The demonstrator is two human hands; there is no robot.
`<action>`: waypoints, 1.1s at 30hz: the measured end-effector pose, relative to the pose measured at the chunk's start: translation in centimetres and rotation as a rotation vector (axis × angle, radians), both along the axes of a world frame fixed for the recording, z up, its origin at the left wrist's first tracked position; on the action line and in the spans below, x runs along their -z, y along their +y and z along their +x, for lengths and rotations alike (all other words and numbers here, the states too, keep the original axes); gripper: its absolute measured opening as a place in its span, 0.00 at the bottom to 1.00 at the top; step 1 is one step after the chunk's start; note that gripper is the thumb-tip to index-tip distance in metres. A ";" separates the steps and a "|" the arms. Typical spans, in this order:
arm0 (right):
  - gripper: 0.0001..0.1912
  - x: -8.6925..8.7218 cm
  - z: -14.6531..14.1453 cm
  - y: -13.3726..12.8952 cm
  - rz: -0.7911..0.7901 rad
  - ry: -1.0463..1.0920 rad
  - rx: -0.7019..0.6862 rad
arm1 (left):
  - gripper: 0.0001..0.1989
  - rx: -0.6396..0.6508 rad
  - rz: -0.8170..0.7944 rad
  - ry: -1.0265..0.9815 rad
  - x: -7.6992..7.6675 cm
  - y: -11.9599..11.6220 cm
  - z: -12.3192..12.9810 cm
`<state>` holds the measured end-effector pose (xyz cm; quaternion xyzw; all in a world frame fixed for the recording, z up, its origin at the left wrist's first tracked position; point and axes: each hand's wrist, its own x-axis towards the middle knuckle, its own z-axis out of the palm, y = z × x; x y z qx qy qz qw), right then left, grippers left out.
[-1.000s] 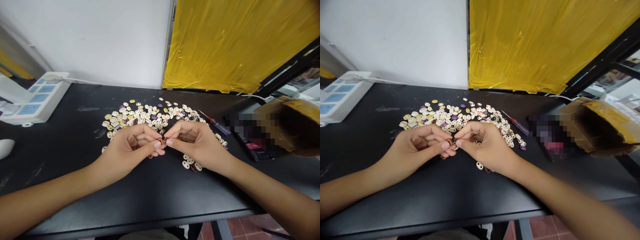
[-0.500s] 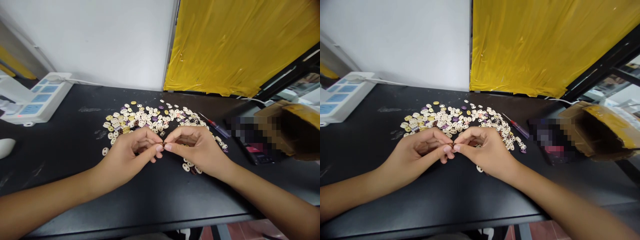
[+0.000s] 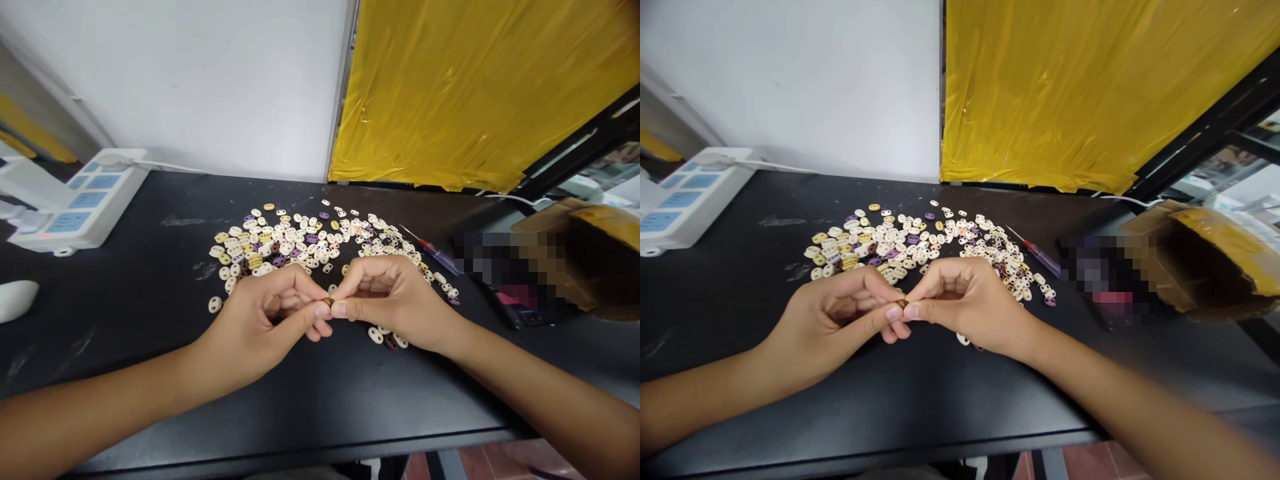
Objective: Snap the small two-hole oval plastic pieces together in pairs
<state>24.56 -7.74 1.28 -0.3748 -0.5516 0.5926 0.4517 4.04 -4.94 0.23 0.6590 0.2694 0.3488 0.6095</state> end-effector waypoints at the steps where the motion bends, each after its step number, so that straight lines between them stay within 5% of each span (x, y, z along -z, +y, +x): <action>1: 0.07 0.0 0.1 0.1 -0.011 0.011 -0.026 | 0.02 0.010 -0.001 -0.002 0.0 -0.1 0.0; 6: 0.11 -0.1 0.7 0.5 -0.088 -0.021 -0.098 | 0.03 0.055 0.065 0.009 0.2 -0.4 -0.2; 11: 0.14 -0.4 1.4 0.8 -0.030 -0.122 -0.080 | 0.02 0.000 0.437 0.172 -0.6 0.7 -1.0; 17: 0.13 -1.5 3.0 1.8 0.196 -0.307 0.197 | 0.05 -0.092 0.824 0.446 -1.2 4.0 -2.1; 25: 0.12 -2.1 7.5 4.4 0.247 -0.500 0.530 | 0.13 -0.131 1.076 0.707 -1.7 7.0 -3.5; 33: 0.10 -3.8 10.6 3.8 -0.068 -0.978 0.051 | 0.17 -0.088 1.060 0.783 -1.1 7.8 -3.7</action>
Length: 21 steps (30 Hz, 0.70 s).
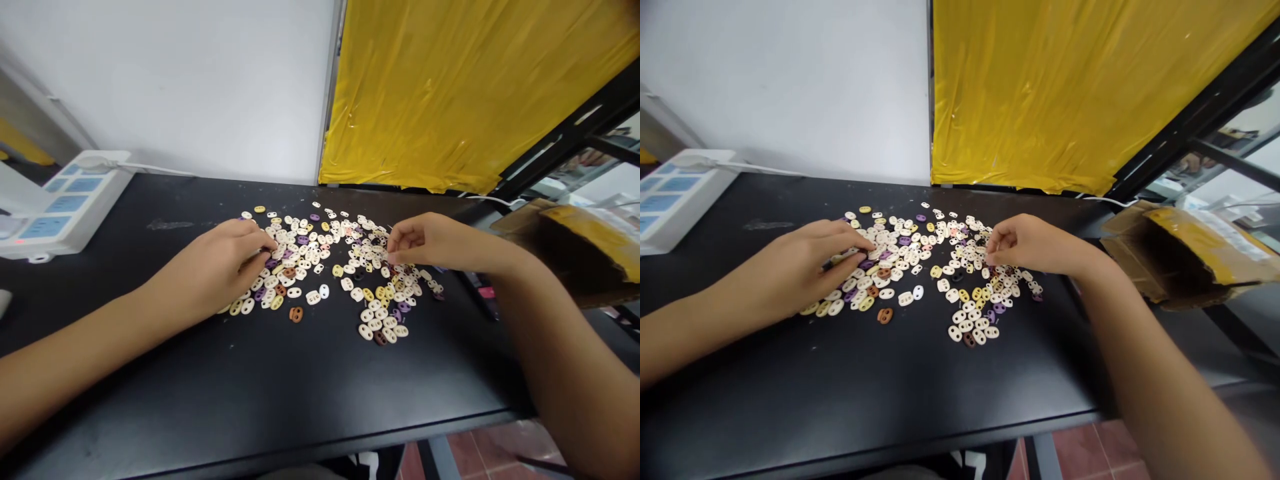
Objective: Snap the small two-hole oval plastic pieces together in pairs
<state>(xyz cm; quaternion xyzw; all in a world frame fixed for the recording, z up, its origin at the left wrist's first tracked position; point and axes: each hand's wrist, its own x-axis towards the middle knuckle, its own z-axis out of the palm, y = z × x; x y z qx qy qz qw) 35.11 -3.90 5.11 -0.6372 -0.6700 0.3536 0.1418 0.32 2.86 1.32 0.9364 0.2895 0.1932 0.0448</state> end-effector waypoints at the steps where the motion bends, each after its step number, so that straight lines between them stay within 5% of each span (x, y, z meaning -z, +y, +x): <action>1: 0.09 -0.1 0.1 -0.1 -0.024 -0.030 -0.015 | 0.17 -0.001 -0.001 -0.001 0.0 0.0 0.1; 13: 0.05 0.5 -0.2 0.1 0.091 -0.155 0.026 | 0.18 -0.041 -0.026 -0.055 0.0 0.4 0.4; 18: 0.09 1.0 -2.5 -0.3 0.297 0.044 0.095 | 0.17 -0.044 -0.280 -0.269 -0.8 -2.4 1.4; 21: 0.08 1.8 -4.8 -0.9 0.297 0.235 0.059 | 0.15 -0.004 -0.703 -0.446 -0.4 -4.2 2.3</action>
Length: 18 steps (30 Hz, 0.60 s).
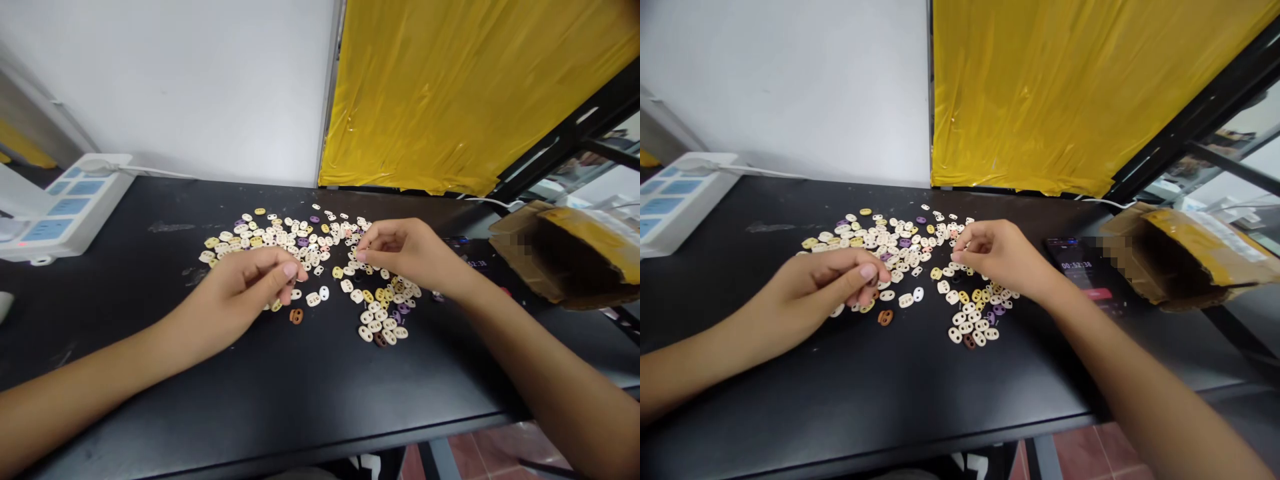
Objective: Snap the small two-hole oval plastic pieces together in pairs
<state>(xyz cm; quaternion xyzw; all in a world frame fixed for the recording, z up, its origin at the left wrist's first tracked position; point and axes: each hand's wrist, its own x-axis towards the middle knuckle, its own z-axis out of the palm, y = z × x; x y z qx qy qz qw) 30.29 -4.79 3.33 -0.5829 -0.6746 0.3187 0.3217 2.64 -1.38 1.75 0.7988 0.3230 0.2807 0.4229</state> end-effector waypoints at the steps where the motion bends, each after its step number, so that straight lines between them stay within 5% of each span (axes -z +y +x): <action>1: 0.09 0.2 -0.8 -0.3 0.000 0.059 -0.015 | 0.14 0.025 -0.112 -0.061 0.2 -0.5 0.3; 5: 0.11 0.6 -3.3 -1.7 -0.049 0.265 -0.088 | 0.10 0.076 -0.349 -0.231 1.0 -1.6 0.9; 18: 0.05 0.5 -4.7 -2.9 -0.144 0.519 -0.158 | 0.07 -0.003 -0.402 -0.380 0.5 -2.5 1.4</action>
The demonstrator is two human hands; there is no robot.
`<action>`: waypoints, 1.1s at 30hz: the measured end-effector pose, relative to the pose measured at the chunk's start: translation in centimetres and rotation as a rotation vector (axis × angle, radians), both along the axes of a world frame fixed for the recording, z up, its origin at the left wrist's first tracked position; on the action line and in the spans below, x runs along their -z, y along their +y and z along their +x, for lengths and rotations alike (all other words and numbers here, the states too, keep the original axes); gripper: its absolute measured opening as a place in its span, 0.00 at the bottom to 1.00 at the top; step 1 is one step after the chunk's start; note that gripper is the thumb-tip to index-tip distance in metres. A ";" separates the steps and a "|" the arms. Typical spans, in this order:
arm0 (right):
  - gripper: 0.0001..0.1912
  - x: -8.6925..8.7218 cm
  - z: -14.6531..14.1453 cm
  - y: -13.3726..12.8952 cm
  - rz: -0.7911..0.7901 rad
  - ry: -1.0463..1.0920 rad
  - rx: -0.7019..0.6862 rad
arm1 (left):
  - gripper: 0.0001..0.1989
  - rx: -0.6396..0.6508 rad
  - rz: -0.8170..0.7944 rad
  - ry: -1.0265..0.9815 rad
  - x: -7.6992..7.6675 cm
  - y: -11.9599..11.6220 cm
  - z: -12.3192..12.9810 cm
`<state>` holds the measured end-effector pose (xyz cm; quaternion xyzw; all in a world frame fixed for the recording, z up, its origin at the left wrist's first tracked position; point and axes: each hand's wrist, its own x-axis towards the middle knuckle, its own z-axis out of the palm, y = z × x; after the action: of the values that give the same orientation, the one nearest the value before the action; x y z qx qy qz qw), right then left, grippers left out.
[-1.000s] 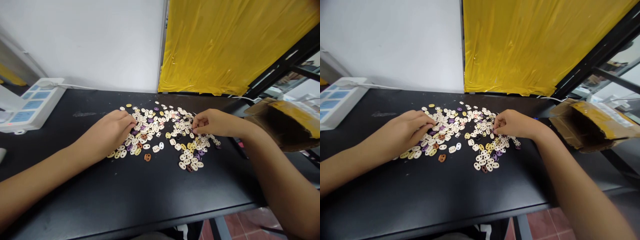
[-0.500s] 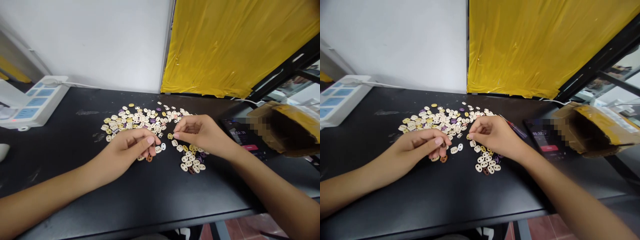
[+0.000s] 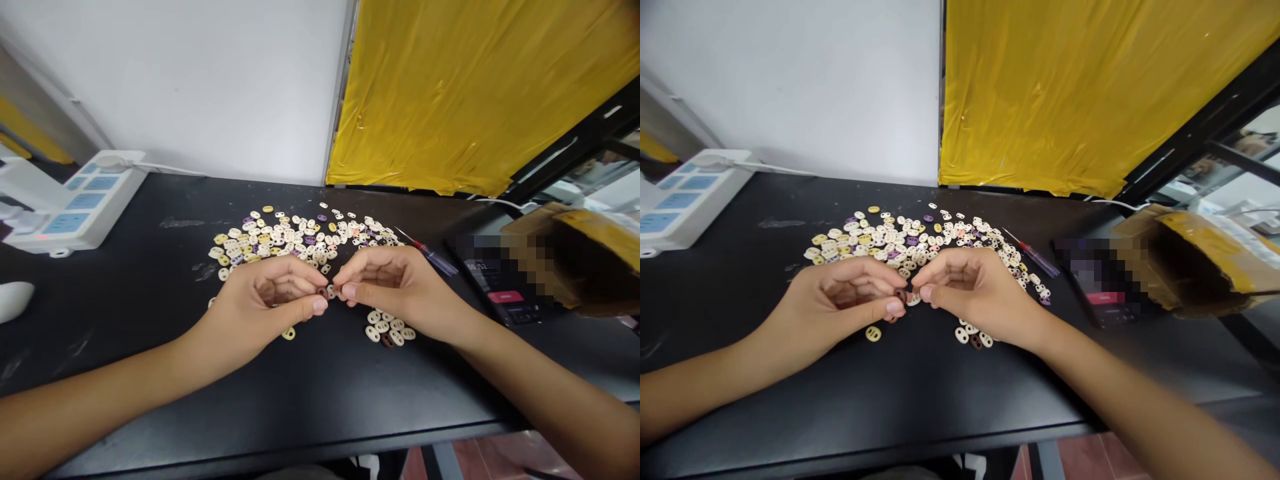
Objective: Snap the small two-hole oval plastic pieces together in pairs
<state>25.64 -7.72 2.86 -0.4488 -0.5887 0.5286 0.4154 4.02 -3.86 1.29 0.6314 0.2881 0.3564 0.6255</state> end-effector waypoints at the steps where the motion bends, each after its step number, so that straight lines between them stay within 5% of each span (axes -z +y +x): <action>1: 0.05 0.1 -0.1 0.0 0.006 0.018 -0.007 | 0.07 -0.001 0.003 0.003 0.1 0.0 0.0; 9: 0.02 0.4 -0.5 -0.1 0.134 0.077 0.009 | 0.05 0.047 0.018 -0.027 0.4 0.0 0.1; 15: 0.01 0.5 -1.2 -0.7 0.289 -0.015 0.023 | 0.04 0.090 -0.125 -0.062 0.2 0.5 -0.1; 25: 0.04 1.0 -0.5 -0.4 0.882 -0.374 0.055 | 0.06 0.148 -0.250 -0.044 0.5 0.0 -0.1; 33: 0.03 0.8 -0.5 -0.6 0.739 -0.349 0.095 | 0.05 0.115 -0.056 0.044 0.5 0.1 -0.2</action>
<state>25.18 -8.31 2.09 -0.3789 -0.7792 0.1777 0.4666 3.81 -3.78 0.80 0.6368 0.2748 0.2976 0.6560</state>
